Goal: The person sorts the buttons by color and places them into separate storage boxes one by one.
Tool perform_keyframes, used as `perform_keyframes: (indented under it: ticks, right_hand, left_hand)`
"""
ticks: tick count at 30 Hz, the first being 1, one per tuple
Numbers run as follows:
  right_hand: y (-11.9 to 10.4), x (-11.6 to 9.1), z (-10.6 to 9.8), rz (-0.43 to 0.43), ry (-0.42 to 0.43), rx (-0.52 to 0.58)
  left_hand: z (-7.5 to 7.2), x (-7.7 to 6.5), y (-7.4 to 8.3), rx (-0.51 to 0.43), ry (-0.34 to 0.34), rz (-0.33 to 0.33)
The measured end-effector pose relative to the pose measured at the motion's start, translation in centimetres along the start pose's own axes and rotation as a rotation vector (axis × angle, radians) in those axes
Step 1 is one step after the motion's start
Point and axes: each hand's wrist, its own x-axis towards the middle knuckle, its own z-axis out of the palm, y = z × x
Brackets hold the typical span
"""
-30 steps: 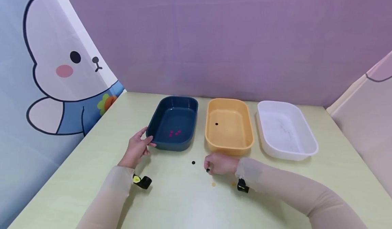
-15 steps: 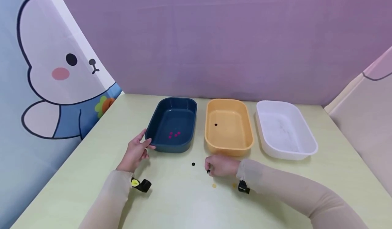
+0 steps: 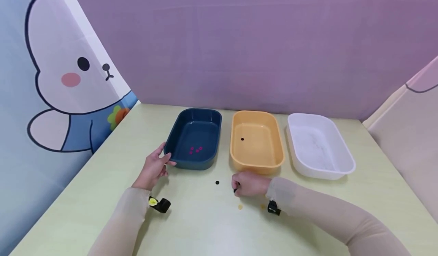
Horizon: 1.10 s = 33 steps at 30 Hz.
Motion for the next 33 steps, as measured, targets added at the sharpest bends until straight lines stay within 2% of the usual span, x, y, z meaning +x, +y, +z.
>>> perform_keyframes:
  ticks: [8,16,23,28,33]
  right_hand:
    - [0.4,-0.5,-0.5,0.024,-0.012,0.026]
    - [0.5,-1.5,-0.5,0.02,-0.025,0.085]
    - [1.8,-2.6,-0.5,-0.028,0.017,0.138]
    - [2.4,-3.7,-1.1,-0.021,0.044,0.221]
    - [3.1,-5.0,-1.6,-0.02,0.071,0.224]
  left_hand:
    - [0.4,-0.1,0.6,0.031,0.009,-0.01]
    - [0.1,-0.6,0.6,0.037,0.017,-0.004]
    - [0.1,-0.8,0.8,0.056,0.016,-0.011]
    - [0.1,-1.0,0.9,0.072,0.018,-0.014]
    - [0.0,-0.9,0.9,0.062,0.014,-0.021]
